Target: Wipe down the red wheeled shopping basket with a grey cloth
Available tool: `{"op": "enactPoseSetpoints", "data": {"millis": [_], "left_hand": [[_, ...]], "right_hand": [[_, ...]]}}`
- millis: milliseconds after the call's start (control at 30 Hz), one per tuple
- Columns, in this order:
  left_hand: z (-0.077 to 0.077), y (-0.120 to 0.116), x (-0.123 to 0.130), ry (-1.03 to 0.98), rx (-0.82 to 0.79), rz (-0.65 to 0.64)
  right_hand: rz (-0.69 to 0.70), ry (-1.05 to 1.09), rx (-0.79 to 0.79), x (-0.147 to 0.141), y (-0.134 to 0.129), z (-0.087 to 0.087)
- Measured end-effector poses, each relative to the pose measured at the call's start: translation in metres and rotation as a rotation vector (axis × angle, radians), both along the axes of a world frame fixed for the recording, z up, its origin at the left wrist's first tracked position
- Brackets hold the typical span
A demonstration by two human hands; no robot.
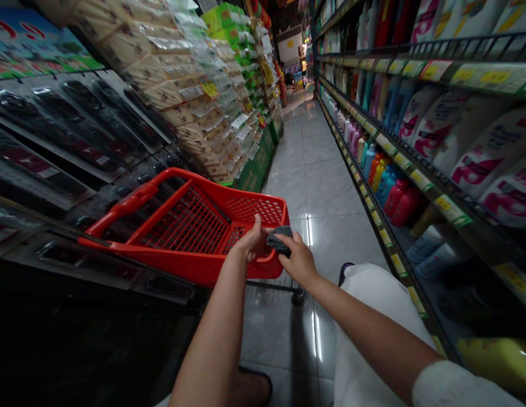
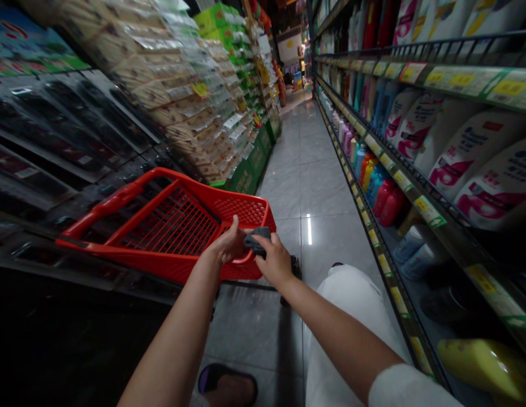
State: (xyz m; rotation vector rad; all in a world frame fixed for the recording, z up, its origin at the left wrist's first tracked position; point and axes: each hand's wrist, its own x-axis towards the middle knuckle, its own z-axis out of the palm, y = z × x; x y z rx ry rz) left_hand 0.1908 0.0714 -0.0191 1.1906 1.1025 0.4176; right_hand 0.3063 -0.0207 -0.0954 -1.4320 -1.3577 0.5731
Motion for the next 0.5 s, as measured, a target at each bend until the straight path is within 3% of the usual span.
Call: {"op": "enactPoseSetpoints", "data": {"millis": [100,167,233,367,500], "left_hand": [[-0.001,0.002,-0.005,-0.012,-0.174,-0.07],[-0.002,0.002,-0.006,-0.03,-0.169,-0.082],[-0.001,0.001,-0.005,-0.021,-0.154,-0.122],[0.002,-0.005,0.0,0.078,-0.07,-0.115],[-0.001,-0.01,0.005,0.19,0.133,-0.019]], "right_hand": [[0.147,-0.055,0.049,-0.01,-0.03,-0.008],[0.149,-0.038,0.047,-0.009,-0.032,-0.013],[0.05,0.057,0.019,-0.004,-0.017,-0.019],[-0.219,0.36,0.002,0.011,0.038,-0.03],[-0.205,0.429,-0.009,0.017,0.078,-0.034]]}}
